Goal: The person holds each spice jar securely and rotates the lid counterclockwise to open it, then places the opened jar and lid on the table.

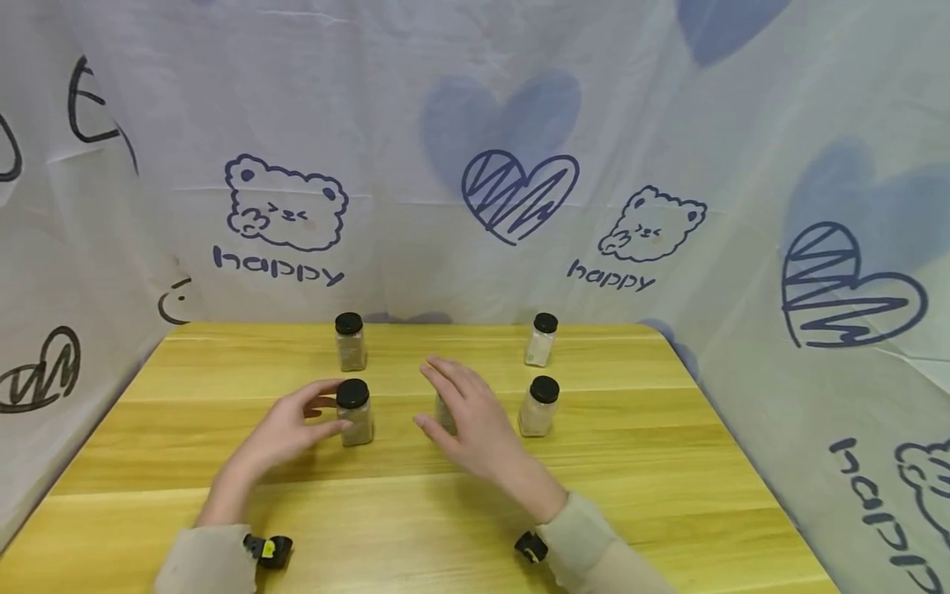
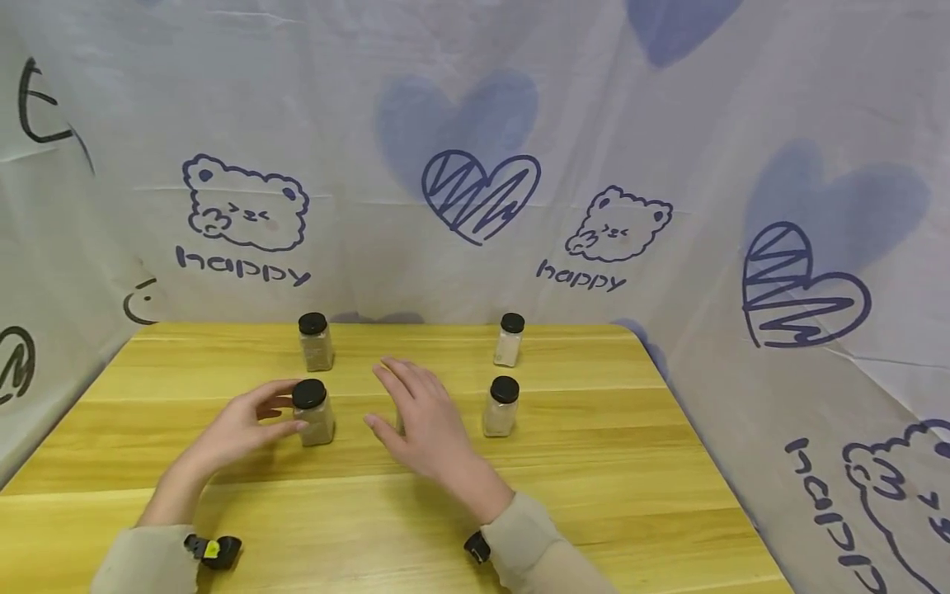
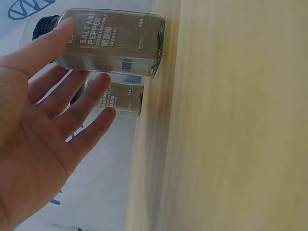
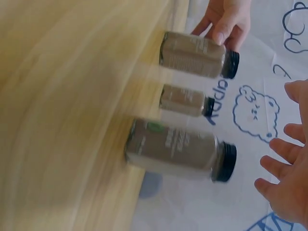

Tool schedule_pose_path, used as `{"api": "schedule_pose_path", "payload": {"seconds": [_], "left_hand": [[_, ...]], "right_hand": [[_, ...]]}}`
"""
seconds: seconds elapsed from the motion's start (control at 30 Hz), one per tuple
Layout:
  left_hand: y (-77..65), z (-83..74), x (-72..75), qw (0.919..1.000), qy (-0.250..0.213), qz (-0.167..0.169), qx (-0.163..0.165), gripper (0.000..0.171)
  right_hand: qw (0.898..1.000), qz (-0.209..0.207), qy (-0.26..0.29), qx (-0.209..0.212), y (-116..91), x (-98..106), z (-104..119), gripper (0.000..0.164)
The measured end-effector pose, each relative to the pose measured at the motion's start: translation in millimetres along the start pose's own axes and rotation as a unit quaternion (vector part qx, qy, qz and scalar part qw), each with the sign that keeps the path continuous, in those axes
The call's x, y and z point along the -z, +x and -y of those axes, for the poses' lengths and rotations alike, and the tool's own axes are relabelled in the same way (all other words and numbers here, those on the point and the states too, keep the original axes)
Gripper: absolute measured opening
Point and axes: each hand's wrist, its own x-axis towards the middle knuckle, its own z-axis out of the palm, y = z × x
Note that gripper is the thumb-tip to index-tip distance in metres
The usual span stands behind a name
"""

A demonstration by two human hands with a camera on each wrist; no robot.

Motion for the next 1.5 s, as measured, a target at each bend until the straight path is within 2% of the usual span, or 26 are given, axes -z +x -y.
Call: {"api": "schedule_pose_path", "payload": {"seconds": [0.4, 0.6, 1.13, 1.5], "left_hand": [[2.5, 6.8, -2.4, 0.9996, -0.026, 0.005, -0.001, 0.06], [3.4, 9.3, -4.9, 0.9995, -0.032, 0.005, -0.003, 0.058], [0.0, 11.9, -2.9, 0.9988, -0.049, 0.005, -0.001, 0.054], [-0.9, 10.3, -2.4, 0.9987, -0.051, 0.007, 0.002, 0.054]], "right_hand": [[0.996, 0.061, 0.055, -0.018, 18.9, -22.6, 20.2, 0.064], [0.994, 0.086, 0.066, -0.034, 26.8, -32.4, 24.8, 0.063], [0.984, 0.158, 0.046, -0.065, 53.6, -52.4, 27.1, 0.054], [0.981, 0.173, 0.041, -0.083, 65.0, -60.9, 29.3, 0.049]]}}
